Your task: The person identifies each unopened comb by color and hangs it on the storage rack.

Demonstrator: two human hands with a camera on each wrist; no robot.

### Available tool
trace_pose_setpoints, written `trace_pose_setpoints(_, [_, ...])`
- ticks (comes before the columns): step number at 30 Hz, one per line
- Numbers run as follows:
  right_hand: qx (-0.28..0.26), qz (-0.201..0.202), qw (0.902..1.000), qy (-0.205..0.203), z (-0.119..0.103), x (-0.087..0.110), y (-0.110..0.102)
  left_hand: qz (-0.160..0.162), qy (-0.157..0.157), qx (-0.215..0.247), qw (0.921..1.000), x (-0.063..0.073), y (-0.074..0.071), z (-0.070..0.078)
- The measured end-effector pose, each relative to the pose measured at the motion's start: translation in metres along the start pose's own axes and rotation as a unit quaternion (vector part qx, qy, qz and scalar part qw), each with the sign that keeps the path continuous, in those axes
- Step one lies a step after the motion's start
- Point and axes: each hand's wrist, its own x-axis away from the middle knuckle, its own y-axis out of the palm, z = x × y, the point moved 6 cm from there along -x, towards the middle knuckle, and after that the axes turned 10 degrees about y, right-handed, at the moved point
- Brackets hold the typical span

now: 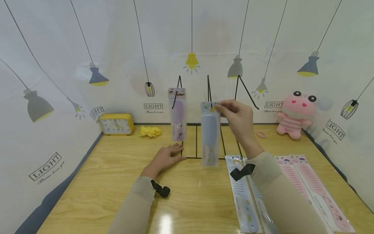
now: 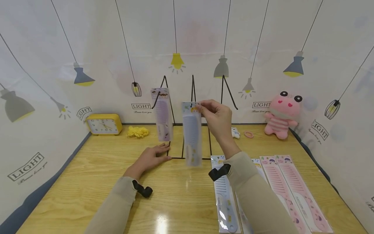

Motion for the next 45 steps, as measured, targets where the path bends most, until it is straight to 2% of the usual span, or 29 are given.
trace_pose_setpoints(7, [-0.007, 0.012, 0.9999, 0.007, 0.008, -0.013, 0.002, -0.002, -0.004, -0.005, 1.0000, 0.000, 0.000, -0.002])
trace_pose_setpoints(16, [0.011, 0.042, 0.9991, 0.000, 0.014, -0.029, 0.005, 0.001, -0.003, -0.001, 1.0000, 0.000, 0.000, -0.002])
trace_pose_setpoints(24, [0.068, 0.062, 0.9957, -0.006, 0.017, -0.047, 0.008, 0.001, 0.001, 0.003, 1.0000, 0.001, -0.002, 0.001])
trace_pose_setpoints(31, [0.101, 0.068, 0.9926, 0.001, 0.019, -0.064, 0.011, -0.002, -0.003, -0.005, 1.0000, 0.000, 0.000, -0.003])
trace_pose_setpoints(45, [0.115, 0.078, 0.9904, -0.003, 0.020, -0.073, 0.014, -0.003, 0.002, -0.002, 1.0000, -0.001, 0.002, -0.006])
